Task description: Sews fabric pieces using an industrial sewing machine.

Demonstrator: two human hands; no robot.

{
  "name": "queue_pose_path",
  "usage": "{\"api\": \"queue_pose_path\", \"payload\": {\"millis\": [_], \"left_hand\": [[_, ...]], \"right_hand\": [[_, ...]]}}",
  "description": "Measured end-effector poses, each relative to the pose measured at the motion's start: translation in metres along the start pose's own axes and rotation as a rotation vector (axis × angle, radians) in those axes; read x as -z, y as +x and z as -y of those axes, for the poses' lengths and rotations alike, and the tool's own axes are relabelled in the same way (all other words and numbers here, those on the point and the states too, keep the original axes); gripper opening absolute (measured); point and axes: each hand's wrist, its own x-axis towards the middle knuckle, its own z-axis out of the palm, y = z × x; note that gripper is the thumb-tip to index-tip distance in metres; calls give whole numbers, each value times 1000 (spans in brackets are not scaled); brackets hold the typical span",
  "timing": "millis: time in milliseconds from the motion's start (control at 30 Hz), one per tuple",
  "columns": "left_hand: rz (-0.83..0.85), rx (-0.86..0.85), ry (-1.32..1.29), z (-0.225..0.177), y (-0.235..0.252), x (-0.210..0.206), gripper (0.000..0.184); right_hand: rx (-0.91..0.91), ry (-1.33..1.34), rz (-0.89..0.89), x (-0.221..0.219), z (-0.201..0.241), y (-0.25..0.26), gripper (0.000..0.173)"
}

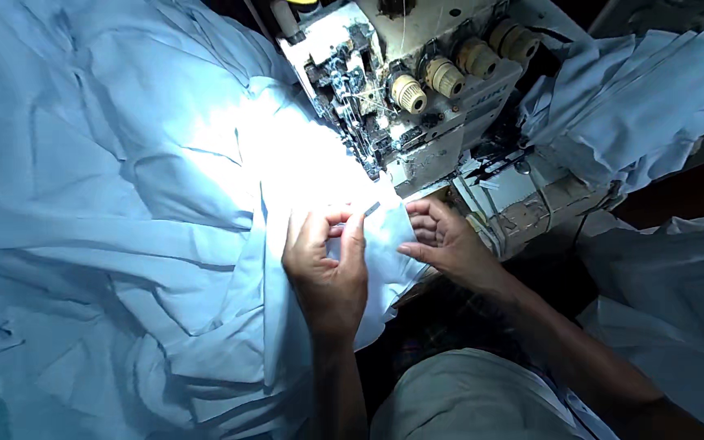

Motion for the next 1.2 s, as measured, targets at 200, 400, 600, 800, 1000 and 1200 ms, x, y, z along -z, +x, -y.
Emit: {"api": "queue_pose_path", "payload": {"millis": [200,400,600,800,1000,1200], "left_hand": [[71,1,199,8,8,-28,12],[-1,-7,362,7,7,-37,12],[-16,-57,317,11,5,-39,11],[161,-232,516,7,5,-34,19],[219,-353,751,2,-13,-31,29],[211,-355,789,8,-9,-33,34]], "right_hand": [[-98,61,-156,-20,-11,-52,12],[-48,220,-163,-21,-5,-76,25],[-221,502,-160,-25,6,-77,20],[-232,499,-187,-27,7,-79,27],[-61,347,-202,-28,9,-87,28],[92,230,-234,-35,4,-70,18]]}}
